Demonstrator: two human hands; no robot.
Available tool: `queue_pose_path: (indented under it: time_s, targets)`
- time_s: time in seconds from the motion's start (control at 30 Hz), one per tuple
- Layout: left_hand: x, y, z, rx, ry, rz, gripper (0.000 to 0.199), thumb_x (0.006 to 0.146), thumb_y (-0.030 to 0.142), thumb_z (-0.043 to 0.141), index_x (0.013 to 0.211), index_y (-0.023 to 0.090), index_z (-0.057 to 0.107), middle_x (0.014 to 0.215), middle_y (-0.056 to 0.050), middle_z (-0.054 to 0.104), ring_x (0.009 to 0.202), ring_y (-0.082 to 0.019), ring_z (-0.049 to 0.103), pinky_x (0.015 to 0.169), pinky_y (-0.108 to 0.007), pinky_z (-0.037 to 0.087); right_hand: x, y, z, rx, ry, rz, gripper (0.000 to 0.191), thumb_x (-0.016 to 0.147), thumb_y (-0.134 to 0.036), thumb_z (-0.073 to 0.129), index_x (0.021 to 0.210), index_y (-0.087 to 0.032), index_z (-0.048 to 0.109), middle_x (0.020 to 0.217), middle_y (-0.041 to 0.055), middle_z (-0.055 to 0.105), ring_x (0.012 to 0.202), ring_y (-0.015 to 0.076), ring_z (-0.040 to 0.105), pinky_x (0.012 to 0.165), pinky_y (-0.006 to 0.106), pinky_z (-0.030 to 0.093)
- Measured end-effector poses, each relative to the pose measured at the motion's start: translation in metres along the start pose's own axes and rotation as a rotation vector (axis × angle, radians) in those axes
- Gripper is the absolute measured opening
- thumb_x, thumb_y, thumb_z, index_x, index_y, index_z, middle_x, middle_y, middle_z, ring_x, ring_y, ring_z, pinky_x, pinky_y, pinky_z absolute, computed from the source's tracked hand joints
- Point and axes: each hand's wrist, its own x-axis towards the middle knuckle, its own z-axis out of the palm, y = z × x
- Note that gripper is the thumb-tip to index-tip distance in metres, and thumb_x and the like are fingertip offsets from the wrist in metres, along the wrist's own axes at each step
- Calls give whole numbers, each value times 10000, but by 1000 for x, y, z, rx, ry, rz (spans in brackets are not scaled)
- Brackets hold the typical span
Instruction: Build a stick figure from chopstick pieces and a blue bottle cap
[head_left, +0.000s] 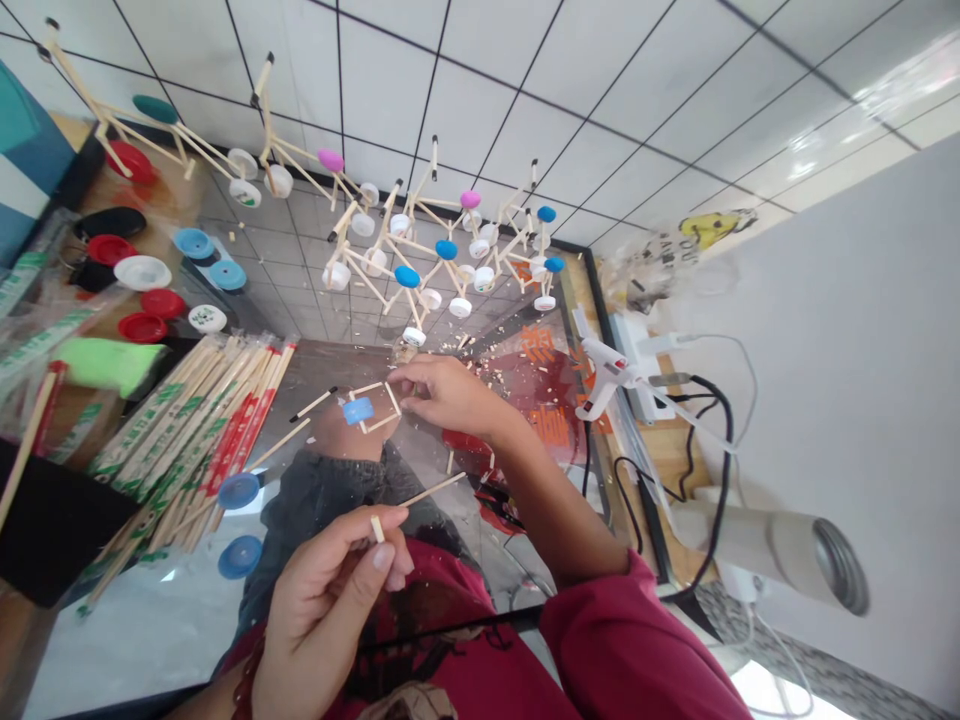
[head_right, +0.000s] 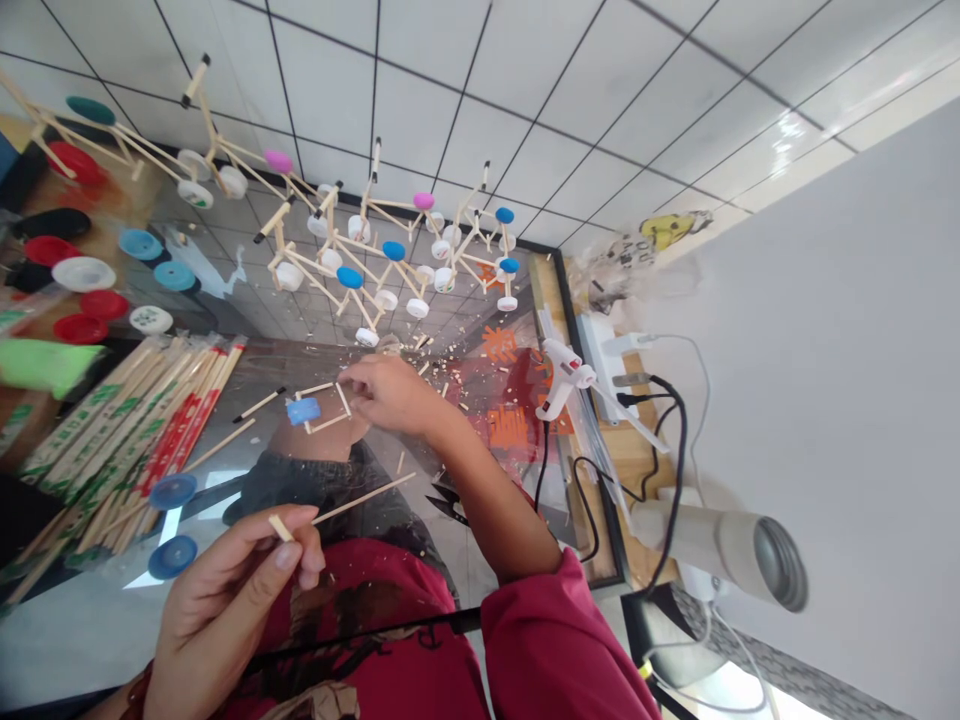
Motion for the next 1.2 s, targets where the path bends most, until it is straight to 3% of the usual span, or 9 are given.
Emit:
queue_pose_path:
  time_s: [0.23, 0.4, 0.6, 0.97, 1.2]
  targets:
    - [1, 1, 2, -12, -5, 8, 237, 1056, 241, 727, 1215, 326, 881, 787, 2, 780, 698, -122, 732, 701, -176, 612, -6, 2, -2, 0, -15, -17, 429, 822, -38, 826, 1232, -163, 801, 1005, 43, 757, 884, 197, 654, 880, 342, 532]
    - [2, 4, 2, -13, 5, 16, 215, 1048, 247, 739, 1196, 291, 888, 764, -9, 778, 672, -130, 738, 678, -182, 621, -2, 2, 1, -15, -7, -20, 412, 830, -18, 774, 1209, -178, 797, 977, 33, 757, 875, 202, 665, 865, 334, 533]
    - [3, 6, 1, 11, -7, 19, 217, 1054, 269, 737, 1199, 328, 887, 769, 1, 790, 672, -123, 745, 678, -171, 625, 0, 4, 3, -4, 4, -48, 360, 839, -19, 756, 1153, -190, 801, 937, 3, 738, 810, 164, 623, 821, 295, 518]
    - [1, 1, 0, 22, 17, -15, 192, 1041, 322, 756, 1176, 294, 890, 760, -12, 772, 671, -144, 722, 659, -209, 628, -1, 6, 2, -8, 7, -47, 422, 841, -11, 803, 1234, -163, 800, 964, 19, 739, 854, 173, 641, 853, 317, 532]
    - [4, -4, -2, 84, 0, -81, 232, 1038, 396, 748, 1163, 253, 882, 756, -12, 766, 660, -148, 715, 658, -229, 619, -38, -16, -22, -69, 115, -40, 334, 974, -81, 746, 1295, -166, 781, 1043, 67, 777, 971, 211, 699, 959, 373, 547]
